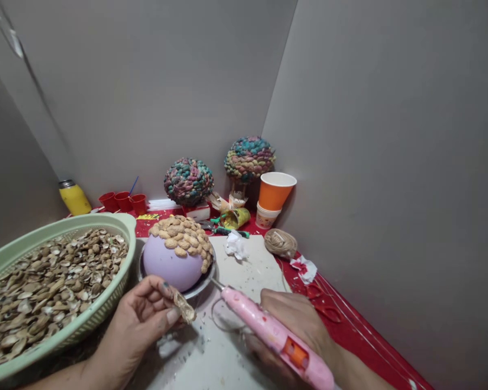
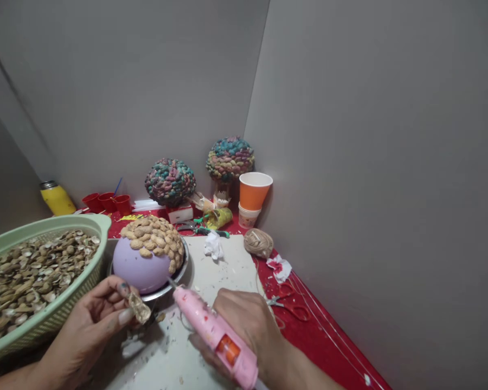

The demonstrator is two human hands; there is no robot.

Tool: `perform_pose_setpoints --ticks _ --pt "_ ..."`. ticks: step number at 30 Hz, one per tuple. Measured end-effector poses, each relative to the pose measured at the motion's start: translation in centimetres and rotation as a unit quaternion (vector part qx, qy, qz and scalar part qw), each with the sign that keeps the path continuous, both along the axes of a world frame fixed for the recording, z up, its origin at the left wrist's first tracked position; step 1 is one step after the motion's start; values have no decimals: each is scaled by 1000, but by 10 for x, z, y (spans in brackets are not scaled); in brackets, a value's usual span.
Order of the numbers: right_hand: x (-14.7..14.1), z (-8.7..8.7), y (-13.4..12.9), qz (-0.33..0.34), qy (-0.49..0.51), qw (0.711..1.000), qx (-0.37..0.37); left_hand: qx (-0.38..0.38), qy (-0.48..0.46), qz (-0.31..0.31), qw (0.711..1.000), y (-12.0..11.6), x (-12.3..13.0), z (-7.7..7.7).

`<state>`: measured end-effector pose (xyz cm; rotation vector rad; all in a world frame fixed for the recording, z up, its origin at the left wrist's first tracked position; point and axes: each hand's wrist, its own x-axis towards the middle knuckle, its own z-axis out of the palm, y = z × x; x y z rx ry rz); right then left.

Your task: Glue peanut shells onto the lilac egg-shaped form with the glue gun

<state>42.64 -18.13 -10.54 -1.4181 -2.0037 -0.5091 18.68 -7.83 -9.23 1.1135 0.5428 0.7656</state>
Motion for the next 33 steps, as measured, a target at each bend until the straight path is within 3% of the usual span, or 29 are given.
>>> perform_pose_setpoints --ticks 1,4,6,11,16,25,29,33 --pt "7 0 0 7 -4 1000 12 -1 -8 -4 1000 -1 1 -1" --pt "29 -2 4 -73 1 997 -1 -11 -28 -15 999 -5 3 2" --pt "39 -2 9 -152 8 984 -95 -18 -36 -23 999 -8 4 7" --pt "41 6 15 -199 41 939 -278 -2 -62 -41 997 -14 1 14" --pt "38 11 11 -208 48 921 -326 23 -81 -58 995 -17 0 11" --pt "52 9 -1 -196 91 911 -350 87 -63 -58 993 -30 -3 17" --pt "44 28 -3 -174 105 934 -295 101 -66 -59 991 -32 -5 18" --pt "20 57 8 -105 121 965 -209 108 -78 -55 990 -30 -5 15"
